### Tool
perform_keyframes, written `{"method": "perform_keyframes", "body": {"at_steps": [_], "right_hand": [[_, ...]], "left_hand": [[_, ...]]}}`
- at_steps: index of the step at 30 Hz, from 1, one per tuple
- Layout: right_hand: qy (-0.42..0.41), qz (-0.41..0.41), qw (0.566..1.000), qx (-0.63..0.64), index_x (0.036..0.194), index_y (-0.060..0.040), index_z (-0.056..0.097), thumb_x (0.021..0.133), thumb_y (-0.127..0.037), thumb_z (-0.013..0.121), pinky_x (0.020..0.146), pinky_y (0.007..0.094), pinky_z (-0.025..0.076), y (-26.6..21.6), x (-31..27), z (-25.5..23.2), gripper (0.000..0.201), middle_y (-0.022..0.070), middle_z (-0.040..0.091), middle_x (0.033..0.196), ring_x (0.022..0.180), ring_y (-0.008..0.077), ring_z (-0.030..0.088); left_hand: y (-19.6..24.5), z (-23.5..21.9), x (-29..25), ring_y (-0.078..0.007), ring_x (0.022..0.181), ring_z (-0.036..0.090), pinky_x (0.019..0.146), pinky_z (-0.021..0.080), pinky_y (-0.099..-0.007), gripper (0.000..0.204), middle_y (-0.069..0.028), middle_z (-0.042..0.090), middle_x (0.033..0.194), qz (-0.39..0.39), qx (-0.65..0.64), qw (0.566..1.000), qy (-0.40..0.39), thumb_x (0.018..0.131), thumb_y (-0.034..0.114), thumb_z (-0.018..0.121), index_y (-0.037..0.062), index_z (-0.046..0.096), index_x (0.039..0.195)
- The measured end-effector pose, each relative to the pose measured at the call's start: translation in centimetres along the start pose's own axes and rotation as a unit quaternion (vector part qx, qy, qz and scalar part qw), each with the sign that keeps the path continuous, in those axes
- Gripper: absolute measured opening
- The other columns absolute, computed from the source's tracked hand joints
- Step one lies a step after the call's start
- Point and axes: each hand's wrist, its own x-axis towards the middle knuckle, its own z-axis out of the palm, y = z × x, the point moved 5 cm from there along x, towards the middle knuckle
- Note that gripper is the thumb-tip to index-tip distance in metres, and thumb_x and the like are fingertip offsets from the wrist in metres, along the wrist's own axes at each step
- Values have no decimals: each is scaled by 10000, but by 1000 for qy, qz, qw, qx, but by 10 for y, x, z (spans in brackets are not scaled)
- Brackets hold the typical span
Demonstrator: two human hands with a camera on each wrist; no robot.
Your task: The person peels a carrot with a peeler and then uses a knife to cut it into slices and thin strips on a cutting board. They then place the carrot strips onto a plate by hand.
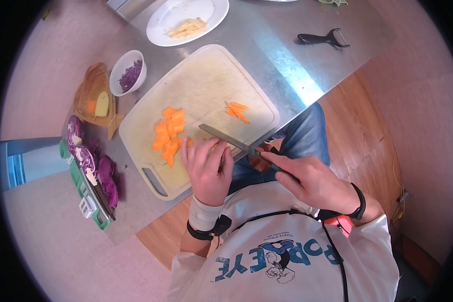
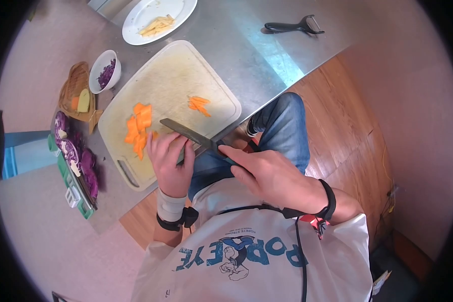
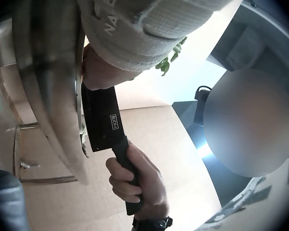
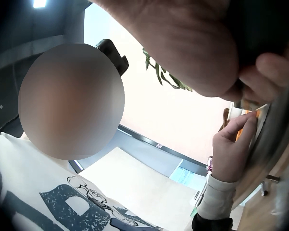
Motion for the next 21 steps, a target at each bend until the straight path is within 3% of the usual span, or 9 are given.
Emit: {"method": "perform_keyframes", "body": {"at_steps": [21], "right_hand": [[-8,-1,1000,13,1415,53,597,1014,-89,642,655,478,523,-6,-5,1,428,239,683,780,711,415,679]], "left_hand": [[-5,7,-12,-290,1104,643,1190,358,-576,216,-65,690,1153,6,11,1000,15,821,33,798,76,763,1029]]}}
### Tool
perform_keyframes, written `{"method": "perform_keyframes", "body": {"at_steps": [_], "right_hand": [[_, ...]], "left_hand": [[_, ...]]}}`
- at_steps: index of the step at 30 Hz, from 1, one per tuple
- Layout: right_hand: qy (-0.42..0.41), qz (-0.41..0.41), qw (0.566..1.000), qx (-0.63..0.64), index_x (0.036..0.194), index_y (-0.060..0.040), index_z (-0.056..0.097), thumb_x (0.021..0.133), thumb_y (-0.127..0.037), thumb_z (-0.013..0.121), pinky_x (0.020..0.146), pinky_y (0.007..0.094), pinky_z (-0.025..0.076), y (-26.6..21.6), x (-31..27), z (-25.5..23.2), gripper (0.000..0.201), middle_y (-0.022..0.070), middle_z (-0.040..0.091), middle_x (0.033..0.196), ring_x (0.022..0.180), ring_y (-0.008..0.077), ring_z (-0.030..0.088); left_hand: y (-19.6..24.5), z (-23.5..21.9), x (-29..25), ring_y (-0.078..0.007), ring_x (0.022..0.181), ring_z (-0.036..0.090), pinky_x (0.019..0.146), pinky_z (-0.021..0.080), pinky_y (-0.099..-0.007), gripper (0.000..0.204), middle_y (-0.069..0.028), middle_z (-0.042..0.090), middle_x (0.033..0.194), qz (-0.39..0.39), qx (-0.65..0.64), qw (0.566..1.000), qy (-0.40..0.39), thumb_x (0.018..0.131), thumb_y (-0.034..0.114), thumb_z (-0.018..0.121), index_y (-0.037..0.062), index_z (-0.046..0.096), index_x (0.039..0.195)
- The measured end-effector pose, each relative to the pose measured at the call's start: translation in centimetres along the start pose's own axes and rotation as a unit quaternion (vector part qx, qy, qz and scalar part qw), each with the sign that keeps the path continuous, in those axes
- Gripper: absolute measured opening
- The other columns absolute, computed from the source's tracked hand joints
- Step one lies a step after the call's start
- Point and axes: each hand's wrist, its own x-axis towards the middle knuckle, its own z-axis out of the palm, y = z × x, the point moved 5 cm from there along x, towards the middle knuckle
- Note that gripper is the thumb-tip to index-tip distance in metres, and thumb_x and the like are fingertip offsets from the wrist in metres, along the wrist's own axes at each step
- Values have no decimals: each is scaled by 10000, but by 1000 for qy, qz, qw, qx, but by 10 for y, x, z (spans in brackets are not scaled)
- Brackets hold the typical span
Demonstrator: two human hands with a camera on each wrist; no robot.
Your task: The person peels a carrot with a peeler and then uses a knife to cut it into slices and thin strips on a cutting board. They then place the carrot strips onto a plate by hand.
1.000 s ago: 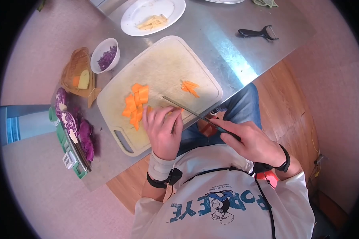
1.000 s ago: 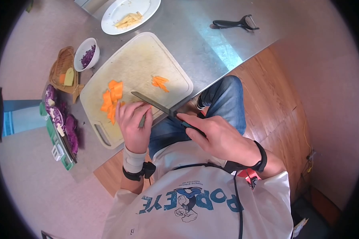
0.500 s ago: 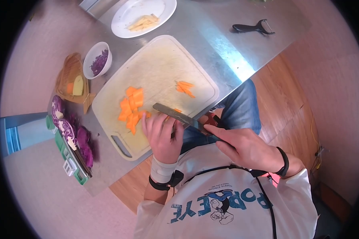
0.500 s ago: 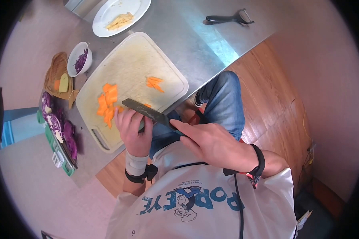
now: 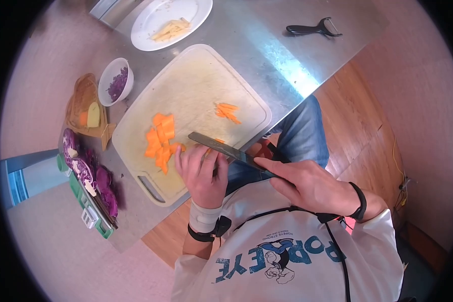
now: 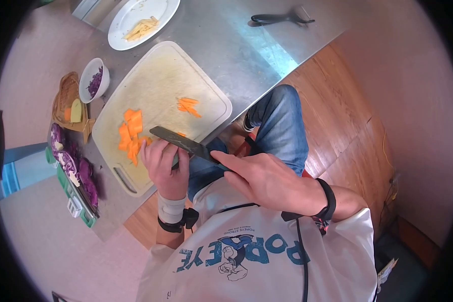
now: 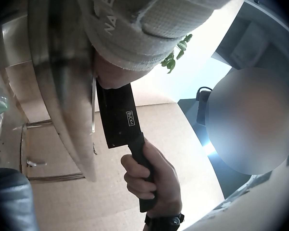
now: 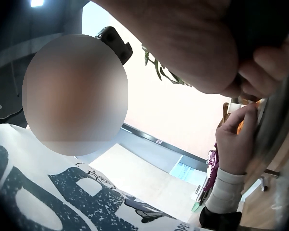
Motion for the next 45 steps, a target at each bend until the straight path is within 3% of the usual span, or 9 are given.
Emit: {"method": "perform_keyframes", "body": {"at_steps": [8,11,13,17,19,24,32,34,45], "right_hand": [[-32,33,999,-14,1489,-20,564,1008,-62,625,692,477,540,5,14,10,487,249,699,872,742,435,688],[-1,9,1000,-16,1422,13,604,1030,-112,620,659,478,524,9,16,13,412,254,681,775,707,425,679],[26,-6,1000,12,1497,6,549,1009,-51,606,705,448,553,14,18,11,495,240,729,930,765,421,707],[28,7,999,22,1501,9,546,1010,-52,603,703,432,559,12,22,6,498,240,739,950,749,412,712],[27,9,999,18,1449,29,585,1018,-81,623,672,478,531,5,18,3,446,255,666,757,703,443,673],[17,2,1000,0,1470,23,569,1015,-75,622,655,472,532,3,12,5,468,243,657,739,676,430,665],[23,-31,999,-17,1480,21,557,1015,-66,614,633,471,535,8,13,9,476,229,651,723,661,417,667],[-11,10,999,-29,1547,-30,509,1002,-34,603,723,450,583,8,13,7,553,232,759,1086,809,423,727],[-14,8,999,-41,1515,-3,533,994,-25,608,683,462,570,5,14,2,527,238,742,963,751,427,710]], "left_hand": [[1,0,0,-279,1098,646,1167,369,-560,206,-55,688,1151,-1,6,1000,-10,818,39,800,75,757,1017],[1,-1,1,-264,1092,649,1170,366,-548,216,-39,691,1158,1,12,1000,-9,822,45,801,82,758,1031],[3,-1,3,-253,1089,650,1174,363,-541,221,-29,693,1161,-1,15,1000,-9,826,47,800,87,760,1040],[6,-2,6,-262,1073,661,1150,393,-526,189,-37,707,1124,-8,19,1000,2,836,26,787,77,755,1014],[5,-2,4,-260,1073,661,1151,392,-523,189,-37,708,1127,-11,19,1000,3,841,26,784,78,755,1021],[4,-1,3,-231,1085,652,1179,362,-533,279,-7,701,1182,1,14,1000,-7,854,64,785,116,757,1127],[7,-2,5,-261,1089,656,1145,388,-534,197,-33,710,1145,6,17,1000,-8,836,34,786,78,763,1027],[7,-3,4,-261,1091,656,1142,389,-534,199,-32,710,1147,7,20,1000,-8,834,35,787,78,765,1028],[8,-2,5,-266,1084,658,1138,389,-535,191,-37,709,1147,9,17,1000,-14,839,51,791,68,766,1028]]}}
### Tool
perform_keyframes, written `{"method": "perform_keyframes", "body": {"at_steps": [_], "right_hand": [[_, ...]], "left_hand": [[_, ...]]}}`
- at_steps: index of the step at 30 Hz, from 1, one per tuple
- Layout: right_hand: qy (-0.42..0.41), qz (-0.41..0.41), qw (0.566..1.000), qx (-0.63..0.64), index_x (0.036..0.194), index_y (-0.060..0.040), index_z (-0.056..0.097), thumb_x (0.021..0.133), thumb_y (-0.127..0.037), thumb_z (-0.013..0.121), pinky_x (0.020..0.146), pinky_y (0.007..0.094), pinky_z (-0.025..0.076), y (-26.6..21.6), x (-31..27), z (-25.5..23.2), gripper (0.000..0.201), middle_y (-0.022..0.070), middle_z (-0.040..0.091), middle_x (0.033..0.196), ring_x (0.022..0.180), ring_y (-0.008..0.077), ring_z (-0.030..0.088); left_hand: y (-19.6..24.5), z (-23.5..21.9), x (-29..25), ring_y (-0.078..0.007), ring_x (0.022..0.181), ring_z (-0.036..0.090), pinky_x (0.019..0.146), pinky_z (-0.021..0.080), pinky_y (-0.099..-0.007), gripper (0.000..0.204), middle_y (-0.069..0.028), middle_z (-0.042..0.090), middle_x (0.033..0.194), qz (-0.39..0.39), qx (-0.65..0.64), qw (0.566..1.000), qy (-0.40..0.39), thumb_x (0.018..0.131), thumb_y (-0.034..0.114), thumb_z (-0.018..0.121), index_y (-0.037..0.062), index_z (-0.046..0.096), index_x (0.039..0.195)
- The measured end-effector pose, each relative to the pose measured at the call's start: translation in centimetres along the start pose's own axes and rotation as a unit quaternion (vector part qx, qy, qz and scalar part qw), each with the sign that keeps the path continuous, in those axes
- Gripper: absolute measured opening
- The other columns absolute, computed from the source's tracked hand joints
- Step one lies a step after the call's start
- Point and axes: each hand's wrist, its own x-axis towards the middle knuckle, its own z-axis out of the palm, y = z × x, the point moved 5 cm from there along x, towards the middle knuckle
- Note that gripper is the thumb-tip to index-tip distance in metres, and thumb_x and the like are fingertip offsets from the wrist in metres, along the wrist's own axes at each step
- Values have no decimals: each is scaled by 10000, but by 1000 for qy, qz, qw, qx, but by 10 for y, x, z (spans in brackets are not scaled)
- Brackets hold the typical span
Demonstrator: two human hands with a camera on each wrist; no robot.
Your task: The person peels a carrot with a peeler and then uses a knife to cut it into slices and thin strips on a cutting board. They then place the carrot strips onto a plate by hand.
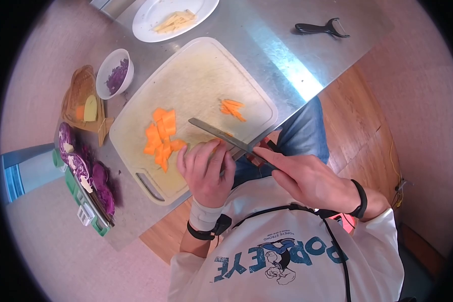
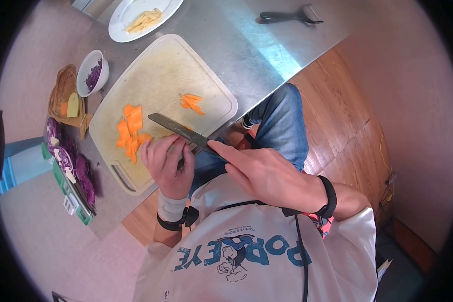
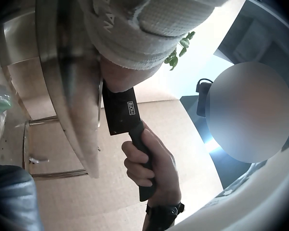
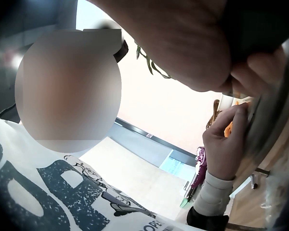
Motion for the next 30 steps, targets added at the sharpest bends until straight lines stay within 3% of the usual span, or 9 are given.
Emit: {"method": "perform_keyframes", "body": {"at_steps": [2,4,17,23,25,28,30], "right_hand": [[8,-11,1000,-1,1512,-6,538,991,-25,611,685,459,573,0,-2,1,527,231,741,954,751,425,711],[25,-41,999,-6,1468,2,571,992,-58,644,630,469,548,-4,-3,1,486,215,682,756,688,395,688],[48,-31,998,14,1461,3,578,999,-73,639,644,471,548,4,-1,2,472,214,679,757,689,402,683],[4,-14,1000,1,1473,-6,571,996,-75,641,641,463,541,-2,-3,0,488,204,680,768,700,384,688],[-21,-1,1000,-12,1516,-42,553,983,-40,631,663,454,565,-4,-5,-1,539,200,709,853,712,394,701],[-15,-2,1000,-13,1519,-49,553,982,-47,642,642,453,559,-5,-6,0,545,180,691,810,689,383,693],[-13,-8,1000,-15,1508,-37,555,991,-64,644,622,451,540,-5,-7,1,525,172,669,769,668,367,675]], "left_hand": [[-1,1,-2,-270,1086,657,1137,390,-538,192,-42,707,1145,1,-1,1000,4,838,50,792,66,765,1027],[-1,1,-3,-274,1088,657,1136,391,-540,193,-48,706,1143,3,-2,1000,7,836,48,793,65,765,1026],[2,0,1,-267,1070,667,1140,395,-528,193,-41,717,1139,2,-3,1000,6,832,38,793,72,771,1020],[0,1,-2,-284,1078,665,1142,394,-535,198,-61,715,1146,4,-5,1000,12,830,36,790,58,765,1025],[0,1,-2,-290,1079,665,1143,394,-538,199,-66,714,1145,4,-7,1000,14,827,34,788,53,762,1023],[-2,1,-3,-298,1085,665,1144,395,-545,209,-71,712,1139,5,-6,1000,11,813,27,790,48,756,1017],[-4,2,-6,-256,1109,658,1150,387,-537,214,-51,705,1166,14,4,1000,7,841,87,794,73,751,1049]]}}
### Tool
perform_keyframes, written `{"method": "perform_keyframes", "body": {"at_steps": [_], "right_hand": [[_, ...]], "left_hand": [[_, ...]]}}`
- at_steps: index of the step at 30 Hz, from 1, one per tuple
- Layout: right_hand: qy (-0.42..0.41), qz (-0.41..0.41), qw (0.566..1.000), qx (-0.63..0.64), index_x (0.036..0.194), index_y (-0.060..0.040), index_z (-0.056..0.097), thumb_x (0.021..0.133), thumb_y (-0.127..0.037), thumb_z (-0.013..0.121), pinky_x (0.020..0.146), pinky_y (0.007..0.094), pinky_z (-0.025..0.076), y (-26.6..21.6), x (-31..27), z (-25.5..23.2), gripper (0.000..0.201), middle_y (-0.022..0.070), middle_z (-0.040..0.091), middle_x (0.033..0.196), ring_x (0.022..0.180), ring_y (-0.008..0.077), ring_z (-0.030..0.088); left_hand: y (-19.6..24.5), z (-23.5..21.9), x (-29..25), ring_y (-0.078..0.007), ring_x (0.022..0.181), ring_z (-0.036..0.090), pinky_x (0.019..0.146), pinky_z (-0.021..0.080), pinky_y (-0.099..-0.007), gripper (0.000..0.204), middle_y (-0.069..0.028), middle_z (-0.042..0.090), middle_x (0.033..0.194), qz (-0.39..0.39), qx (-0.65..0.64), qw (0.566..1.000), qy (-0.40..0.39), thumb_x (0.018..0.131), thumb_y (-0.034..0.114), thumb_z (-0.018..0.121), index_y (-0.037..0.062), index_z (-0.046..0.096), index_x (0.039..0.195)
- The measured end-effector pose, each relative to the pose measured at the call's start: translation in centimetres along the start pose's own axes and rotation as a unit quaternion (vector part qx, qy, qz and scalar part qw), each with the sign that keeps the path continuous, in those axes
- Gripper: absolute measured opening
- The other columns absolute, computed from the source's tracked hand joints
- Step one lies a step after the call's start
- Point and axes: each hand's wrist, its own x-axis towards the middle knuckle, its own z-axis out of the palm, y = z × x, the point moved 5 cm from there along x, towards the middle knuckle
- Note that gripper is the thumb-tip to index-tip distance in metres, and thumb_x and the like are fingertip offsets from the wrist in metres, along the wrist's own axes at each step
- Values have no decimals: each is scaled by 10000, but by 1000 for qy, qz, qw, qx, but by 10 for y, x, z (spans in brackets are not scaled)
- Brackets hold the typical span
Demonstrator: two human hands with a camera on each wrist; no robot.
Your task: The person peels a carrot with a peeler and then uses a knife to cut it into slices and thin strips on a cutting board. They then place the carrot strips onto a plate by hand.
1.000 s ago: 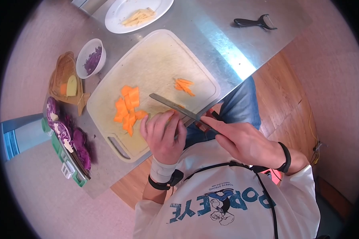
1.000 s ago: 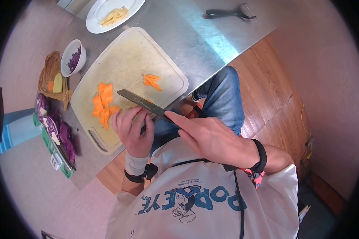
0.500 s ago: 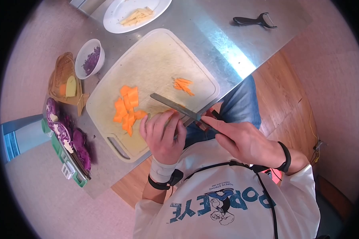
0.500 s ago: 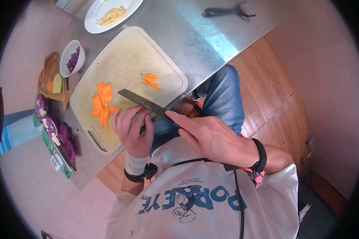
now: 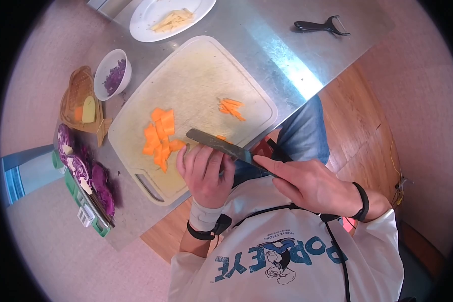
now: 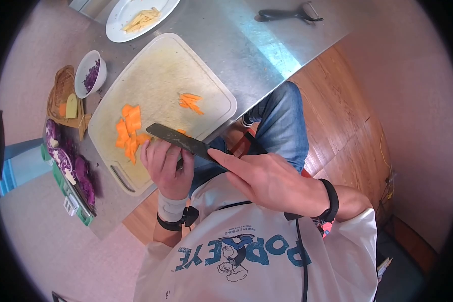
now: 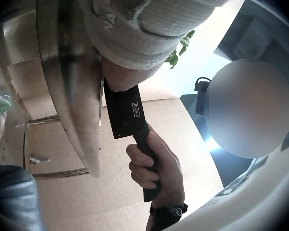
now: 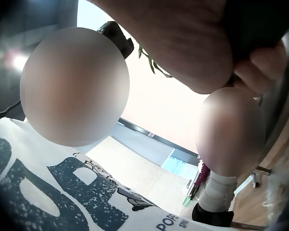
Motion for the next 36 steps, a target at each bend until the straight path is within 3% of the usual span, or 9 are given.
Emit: {"method": "perform_keyframes", "body": {"at_steps": [14,23,25,28,31,36], "right_hand": [[9,13,998,-55,1499,-57,564,1001,-118,663,586,445,515,-2,4,9,512,143,634,719,638,327,656],[6,21,998,-51,1474,-36,581,997,-89,646,617,476,520,2,17,14,484,187,657,746,669,381,662],[117,-52,992,7,1447,-9,597,997,-71,642,652,476,536,6,24,10,457,212,681,782,704,402,678],[83,3,996,30,1429,9,608,993,-67,649,669,475,544,8,27,-2,445,224,697,809,728,412,686],[103,-49,993,23,1449,-3,596,998,-72,646,667,468,543,7,19,3,458,217,685,792,721,403,685],[37,-22,999,4,1483,-26,570,1000,-77,645,662,462,539,1,11,8,492,202,673,777,707,388,677]], "left_hand": [[0,0,0,-261,1121,654,1145,390,-542,209,-55,697,1160,-2,-1,1000,-3,815,71,793,68,743,1018],[2,0,3,-264,1087,662,1138,400,-534,203,-53,705,1146,-10,-13,1000,6,813,45,788,65,752,1011],[3,-2,5,-275,1067,669,1135,406,-532,190,-50,713,1127,-11,-13,1000,14,816,27,785,61,759,1001],[4,-3,7,-246,1061,672,1141,400,-504,235,-23,729,1146,-24,-8,1000,-7,841,27,774,78,785,1071],[3,-3,6,-253,1063,671,1137,406,-511,221,-31,724,1137,-18,-8,1000,7,836,29,780,73,775,1053],[1,-1,2,-263,1080,665,1137,406,-529,223,-50,707,1143,-13,-10,1000,17,813,39,798,62,753,1030]]}}
